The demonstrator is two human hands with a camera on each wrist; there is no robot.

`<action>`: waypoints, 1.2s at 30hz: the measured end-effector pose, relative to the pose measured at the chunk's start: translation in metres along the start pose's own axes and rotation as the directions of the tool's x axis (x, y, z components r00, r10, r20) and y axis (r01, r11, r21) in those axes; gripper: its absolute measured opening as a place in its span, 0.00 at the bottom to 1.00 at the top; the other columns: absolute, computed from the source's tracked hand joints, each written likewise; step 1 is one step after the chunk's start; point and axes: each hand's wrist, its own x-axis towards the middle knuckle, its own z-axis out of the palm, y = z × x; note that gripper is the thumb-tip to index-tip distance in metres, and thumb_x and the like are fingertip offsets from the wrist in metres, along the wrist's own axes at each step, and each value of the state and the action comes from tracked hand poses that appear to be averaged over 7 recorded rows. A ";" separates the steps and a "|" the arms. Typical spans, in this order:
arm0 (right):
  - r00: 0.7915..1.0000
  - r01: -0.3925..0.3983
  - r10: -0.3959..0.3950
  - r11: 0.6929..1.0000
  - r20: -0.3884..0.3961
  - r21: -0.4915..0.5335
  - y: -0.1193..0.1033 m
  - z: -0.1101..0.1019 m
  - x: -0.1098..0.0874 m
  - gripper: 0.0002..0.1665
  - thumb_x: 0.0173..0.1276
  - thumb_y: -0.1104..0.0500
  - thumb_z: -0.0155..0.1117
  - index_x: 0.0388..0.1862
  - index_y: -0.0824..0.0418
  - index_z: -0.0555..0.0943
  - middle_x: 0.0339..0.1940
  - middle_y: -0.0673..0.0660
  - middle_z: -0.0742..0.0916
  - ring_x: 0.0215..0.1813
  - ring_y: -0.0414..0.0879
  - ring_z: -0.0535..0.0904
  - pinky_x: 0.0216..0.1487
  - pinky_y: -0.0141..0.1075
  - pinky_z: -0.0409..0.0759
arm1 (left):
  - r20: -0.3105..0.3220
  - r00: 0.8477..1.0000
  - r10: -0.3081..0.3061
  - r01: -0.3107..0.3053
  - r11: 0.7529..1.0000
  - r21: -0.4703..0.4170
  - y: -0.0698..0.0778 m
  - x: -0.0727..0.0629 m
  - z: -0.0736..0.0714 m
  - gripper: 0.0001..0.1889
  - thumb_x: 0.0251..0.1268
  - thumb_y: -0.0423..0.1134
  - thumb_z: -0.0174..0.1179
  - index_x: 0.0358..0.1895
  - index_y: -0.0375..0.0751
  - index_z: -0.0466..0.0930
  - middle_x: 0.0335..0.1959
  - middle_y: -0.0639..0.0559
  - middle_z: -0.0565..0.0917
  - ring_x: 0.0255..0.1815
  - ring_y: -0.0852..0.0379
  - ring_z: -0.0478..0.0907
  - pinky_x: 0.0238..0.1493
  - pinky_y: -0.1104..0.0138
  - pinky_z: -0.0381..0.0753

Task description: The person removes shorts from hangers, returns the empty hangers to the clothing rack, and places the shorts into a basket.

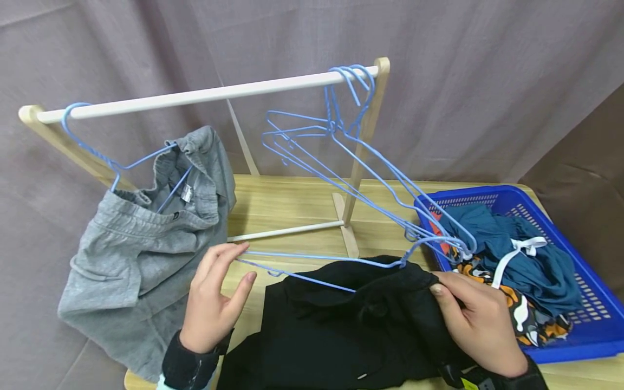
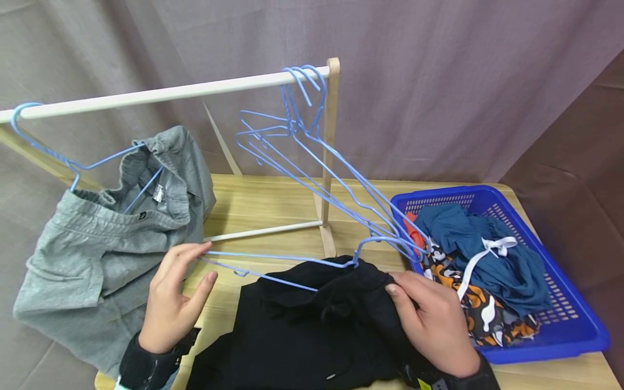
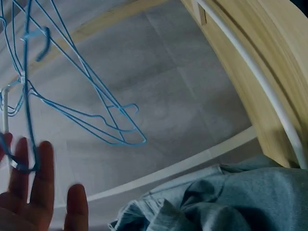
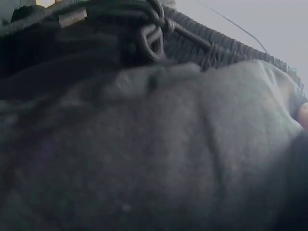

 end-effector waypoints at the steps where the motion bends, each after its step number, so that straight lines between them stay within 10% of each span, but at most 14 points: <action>1: 1.000 0.007 -0.007 1.000 0.003 -0.001 -0.001 0.000 0.001 0.11 0.85 0.57 0.66 0.48 0.60 0.92 0.41 0.54 0.93 0.41 0.44 0.90 0.59 0.20 0.76 | 0.011 1.000 0.022 -0.022 1.000 0.015 0.002 0.000 0.001 0.22 0.84 0.50 0.63 0.67 0.39 0.86 0.53 0.44 0.85 0.54 0.47 0.83 0.62 0.67 0.76; 11: 0.998 0.053 -0.054 0.998 0.044 0.035 -0.004 0.004 0.004 0.13 0.86 0.54 0.65 0.47 0.59 0.92 0.40 0.50 0.92 0.38 0.43 0.88 0.52 0.24 0.81 | 0.042 0.992 0.120 -0.120 0.993 -0.018 0.006 -0.002 0.007 0.15 0.88 0.48 0.58 0.49 0.45 0.92 0.30 0.62 0.78 0.28 0.65 0.69 0.31 0.73 0.67; 36: 0.998 -0.059 0.059 0.998 0.000 0.002 0.022 -0.020 -0.018 0.05 0.80 0.66 0.68 0.42 0.62 0.89 0.40 0.53 0.87 0.43 0.31 0.77 0.55 0.21 0.72 | -0.167 0.986 -0.027 0.028 1.000 0.002 -0.011 -0.014 -0.055 0.05 0.76 0.30 0.67 0.40 0.31 0.90 0.24 0.53 0.72 0.27 0.67 0.64 0.31 0.74 0.62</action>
